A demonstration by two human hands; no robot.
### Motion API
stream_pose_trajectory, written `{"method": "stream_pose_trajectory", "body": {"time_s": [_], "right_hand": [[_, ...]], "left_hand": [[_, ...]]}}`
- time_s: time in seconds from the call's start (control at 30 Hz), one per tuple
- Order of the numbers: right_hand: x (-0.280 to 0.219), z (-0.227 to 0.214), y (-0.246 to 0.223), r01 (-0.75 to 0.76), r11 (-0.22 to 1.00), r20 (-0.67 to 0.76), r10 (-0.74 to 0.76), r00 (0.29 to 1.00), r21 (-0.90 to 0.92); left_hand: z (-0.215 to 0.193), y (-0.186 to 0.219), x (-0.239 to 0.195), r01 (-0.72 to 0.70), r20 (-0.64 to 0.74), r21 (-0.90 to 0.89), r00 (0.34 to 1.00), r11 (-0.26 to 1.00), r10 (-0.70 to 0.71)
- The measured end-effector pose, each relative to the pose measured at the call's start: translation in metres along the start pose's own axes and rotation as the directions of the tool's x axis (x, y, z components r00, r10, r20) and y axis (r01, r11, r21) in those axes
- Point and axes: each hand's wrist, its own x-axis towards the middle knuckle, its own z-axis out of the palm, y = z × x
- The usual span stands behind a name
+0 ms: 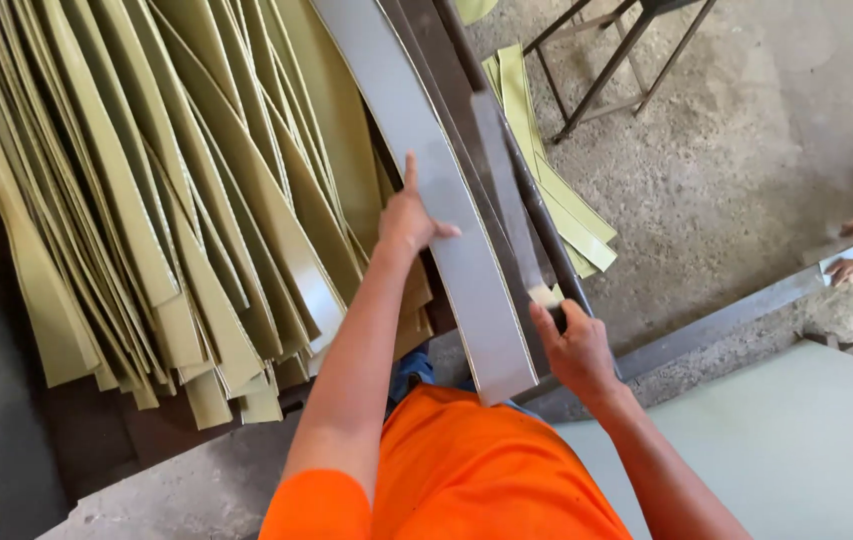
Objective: Scraping the edges of curved metal strips using a handheld tool.
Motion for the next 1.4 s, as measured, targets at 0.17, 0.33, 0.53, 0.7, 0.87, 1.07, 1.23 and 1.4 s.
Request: {"method": "stream_pose_trajectory", "body": {"time_s": [0.17, 0.33, 0.53, 0.7, 0.87, 1.07, 1.23, 1.4], "right_hand": [[0.025, -0.032, -0.07, 0.095, 0.98, -0.135, -0.071, 0.988, 0.177], [0.061, 0.03, -0.006, 0.266, 0.913, -0.281, -0.18, 0.943, 0.309], [0.067, 0.03, -0.022, 0.15, 0.944, 0.01, -0.154, 0.988, -0.295], [0.049, 0.03, -0.038, 0.022, 1.0, -0.154, -0.022, 0.988, 0.0], [0.033, 0.059, 0.011, -0.066, 0.944, 0.017, 0.075, 0.997, -0.323], [-0.005, 0.028, 0.008, -0.063, 0.98, -0.053, 0.054, 0.997, -0.19], [-0.054, 0.019, 0.04, -0.018, 0.978, 0.018, 0.022, 1.0, -0.21], [-0.103, 0.014, 0.057, -0.179, 0.97, 0.06, 0.191, 0.98, -0.162]], "left_hand": [[-0.027, 0.015, 0.021, 0.007, 0.084, -0.011, 0.996, 1.0, -0.006], [-0.036, 0.025, 0.016, 0.093, 0.189, -0.05, 0.979, 0.994, -0.082], [-0.005, -0.007, 0.047, -0.012, 0.115, 0.038, 0.993, 0.999, 0.008], [-0.019, 0.008, 0.031, -0.064, 0.103, 0.034, 0.993, 0.997, 0.06], [-0.035, 0.011, 0.028, 0.024, 0.221, 0.02, 0.975, 1.0, -0.028], [-0.015, 0.013, 0.019, -0.05, 0.142, -0.053, 0.988, 0.997, 0.057], [0.048, 0.002, -0.062, -0.163, 0.134, 0.11, 0.98, 0.98, 0.148], [0.068, 0.025, -0.156, -0.064, 0.288, 0.059, 0.956, 0.996, 0.044]]}}
